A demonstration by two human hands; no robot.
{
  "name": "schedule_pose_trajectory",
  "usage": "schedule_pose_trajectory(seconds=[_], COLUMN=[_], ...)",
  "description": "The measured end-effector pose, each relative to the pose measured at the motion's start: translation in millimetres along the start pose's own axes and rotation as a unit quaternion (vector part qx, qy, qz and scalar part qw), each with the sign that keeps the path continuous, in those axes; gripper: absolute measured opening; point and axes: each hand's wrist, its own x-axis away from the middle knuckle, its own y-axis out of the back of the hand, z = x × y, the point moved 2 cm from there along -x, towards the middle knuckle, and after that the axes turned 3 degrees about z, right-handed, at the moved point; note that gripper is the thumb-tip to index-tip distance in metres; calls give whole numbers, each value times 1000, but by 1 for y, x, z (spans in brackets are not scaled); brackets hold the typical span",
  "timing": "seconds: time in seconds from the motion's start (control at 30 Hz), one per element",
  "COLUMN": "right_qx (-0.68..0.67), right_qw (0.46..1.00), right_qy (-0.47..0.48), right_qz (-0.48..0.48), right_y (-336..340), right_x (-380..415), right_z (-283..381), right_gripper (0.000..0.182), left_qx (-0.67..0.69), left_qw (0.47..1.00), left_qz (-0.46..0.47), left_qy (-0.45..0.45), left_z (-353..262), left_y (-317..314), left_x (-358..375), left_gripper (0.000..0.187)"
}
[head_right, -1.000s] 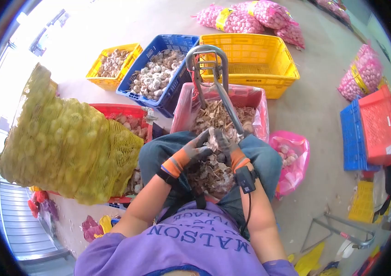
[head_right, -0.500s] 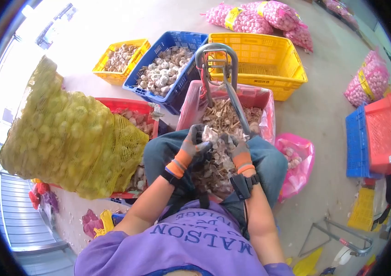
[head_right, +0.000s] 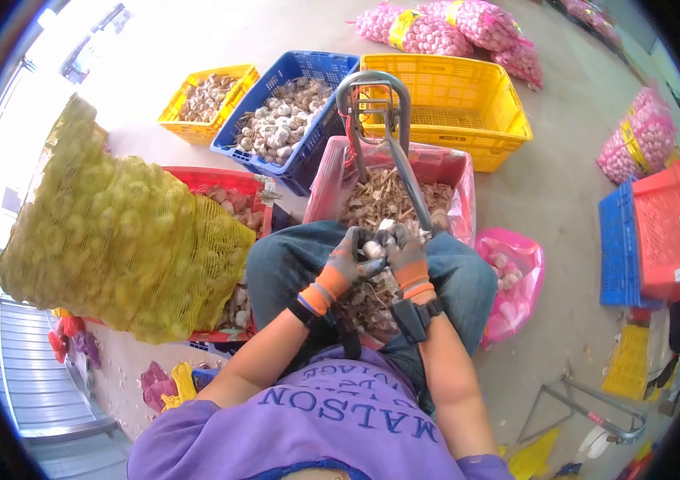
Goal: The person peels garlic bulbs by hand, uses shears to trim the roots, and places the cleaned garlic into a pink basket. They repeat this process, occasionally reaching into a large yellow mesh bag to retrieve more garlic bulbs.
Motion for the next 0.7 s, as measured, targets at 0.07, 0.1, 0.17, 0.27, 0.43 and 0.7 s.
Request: schedule_pose_trajectory(seconds=[0.07, 0.1, 0.17, 0.27, 0.43, 0.7], right_qx=[3, 7, 110, 207, -207, -344], right_qw=[999, 995, 988, 969, 920, 913], right_qy=[-15, -30, -81, -133, -215, -182], right_qz=[-49, -99, -79, 19, 255, 125], right_y=[-4, -4, -4, -6, -9, 19], right_x=[4, 6, -3, -3, -2, 0], right_z=[0, -2, -47, -101, -57, -3], right_gripper=[16, 21, 28, 47, 79, 41], left_qx=[-26, 5, 35, 127, -50, -94], left_qw=[1000, 1000, 998, 990, 984, 984], left_qz=[-11, -15, -18, -37, -100, -127], left_qy=[-6, 17, 39, -43, -137, -77], left_z=[7, -5, -5, 10, 1, -95], left_y=[-1, 2, 2, 3, 5, 70], left_x=[3, 7, 12, 10, 9, 39], left_gripper=[54, 54, 53, 56, 66, 28])
